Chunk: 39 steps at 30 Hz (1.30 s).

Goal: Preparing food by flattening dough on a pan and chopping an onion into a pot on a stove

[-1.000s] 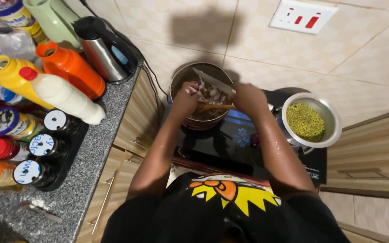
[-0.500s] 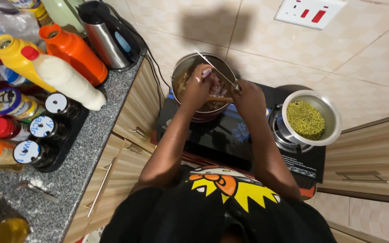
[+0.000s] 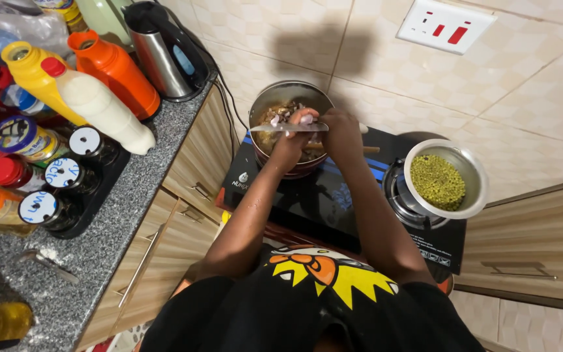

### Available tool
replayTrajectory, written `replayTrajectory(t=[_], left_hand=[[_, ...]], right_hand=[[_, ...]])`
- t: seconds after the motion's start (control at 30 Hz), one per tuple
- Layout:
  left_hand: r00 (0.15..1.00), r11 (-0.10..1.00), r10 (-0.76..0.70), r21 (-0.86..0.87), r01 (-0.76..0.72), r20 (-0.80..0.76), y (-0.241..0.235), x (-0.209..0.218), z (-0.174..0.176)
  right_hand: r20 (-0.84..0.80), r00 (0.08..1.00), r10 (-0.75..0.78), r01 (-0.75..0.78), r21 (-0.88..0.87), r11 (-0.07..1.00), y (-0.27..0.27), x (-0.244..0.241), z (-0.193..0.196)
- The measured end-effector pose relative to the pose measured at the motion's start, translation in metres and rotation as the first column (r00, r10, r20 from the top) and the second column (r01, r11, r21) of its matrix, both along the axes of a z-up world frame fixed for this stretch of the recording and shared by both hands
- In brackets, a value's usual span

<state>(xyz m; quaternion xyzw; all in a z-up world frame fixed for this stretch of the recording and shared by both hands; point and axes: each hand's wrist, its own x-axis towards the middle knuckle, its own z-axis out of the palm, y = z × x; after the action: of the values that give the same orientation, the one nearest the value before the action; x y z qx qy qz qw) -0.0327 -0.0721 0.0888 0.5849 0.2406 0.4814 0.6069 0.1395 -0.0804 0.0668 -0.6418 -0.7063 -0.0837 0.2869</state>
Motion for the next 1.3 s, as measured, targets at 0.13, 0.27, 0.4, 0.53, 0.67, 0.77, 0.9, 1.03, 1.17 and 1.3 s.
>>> replayTrajectory(t=[0.13, 0.27, 0.4, 0.53, 0.67, 0.77, 0.9, 1.03, 1.17, 1.3], left_hand=[[0.973, 0.976, -0.091, -0.176, 0.130, 0.214, 0.007, -0.005, -0.014], [0.904, 0.866, -0.132, -0.396, 0.306, 0.407, 0.027, -0.009, -0.053], [0.980, 0.852, 0.005, -0.514, 0.101, 0.201, 0.039, -0.017, -0.046], [0.893, 0.923, 0.200, -0.227, -0.309, -0.402, 0.081, -0.018, -0.067], [0.640, 0.887, 0.440, 0.195, -0.418, -0.630, 0.086, -0.019, -0.058], [0.758, 0.917, 0.388, 0.140, -0.373, -0.525, 0.068, -0.013, -0.038], [0.818, 0.931, 0.365, 0.160, -0.329, -0.444, 0.040, -0.004, -0.015], [0.841, 0.937, 0.330, 0.255, -0.238, -0.428, 0.023, -0.007, -0.007], [0.977, 0.991, 0.131, 0.025, -0.129, -0.169, 0.016, -0.009, -0.002], [0.992, 0.981, 0.128, -0.151, -0.125, 0.013, 0.003, -0.002, -0.016]], right_hand=[[0.098, 0.995, -0.025, 0.031, -0.061, 0.998, 0.018, 0.012, -0.009], [0.220, 0.973, -0.075, 0.120, -0.197, 0.973, 0.017, 0.018, 0.007], [0.274, 0.937, -0.216, 0.303, -0.333, 0.893, 0.017, 0.022, 0.017], [0.162, 0.957, -0.241, 0.290, -0.572, 0.767, 0.013, 0.026, 0.018], [0.054, 0.982, -0.181, 0.178, -0.593, 0.785, -0.012, 0.012, 0.059], [-0.109, 0.988, -0.112, 0.035, -0.546, 0.837, -0.024, -0.008, 0.064], [-0.170, 0.981, -0.097, 0.018, -0.414, 0.910, -0.035, -0.027, 0.065], [-0.427, 0.902, 0.064, -0.115, -0.096, 0.989, -0.033, -0.028, 0.062], [-0.539, 0.839, 0.081, -0.150, -0.085, 0.985, -0.030, -0.031, 0.059], [-0.606, 0.796, -0.015, -0.104, -0.161, 0.981, -0.027, -0.030, 0.047]])
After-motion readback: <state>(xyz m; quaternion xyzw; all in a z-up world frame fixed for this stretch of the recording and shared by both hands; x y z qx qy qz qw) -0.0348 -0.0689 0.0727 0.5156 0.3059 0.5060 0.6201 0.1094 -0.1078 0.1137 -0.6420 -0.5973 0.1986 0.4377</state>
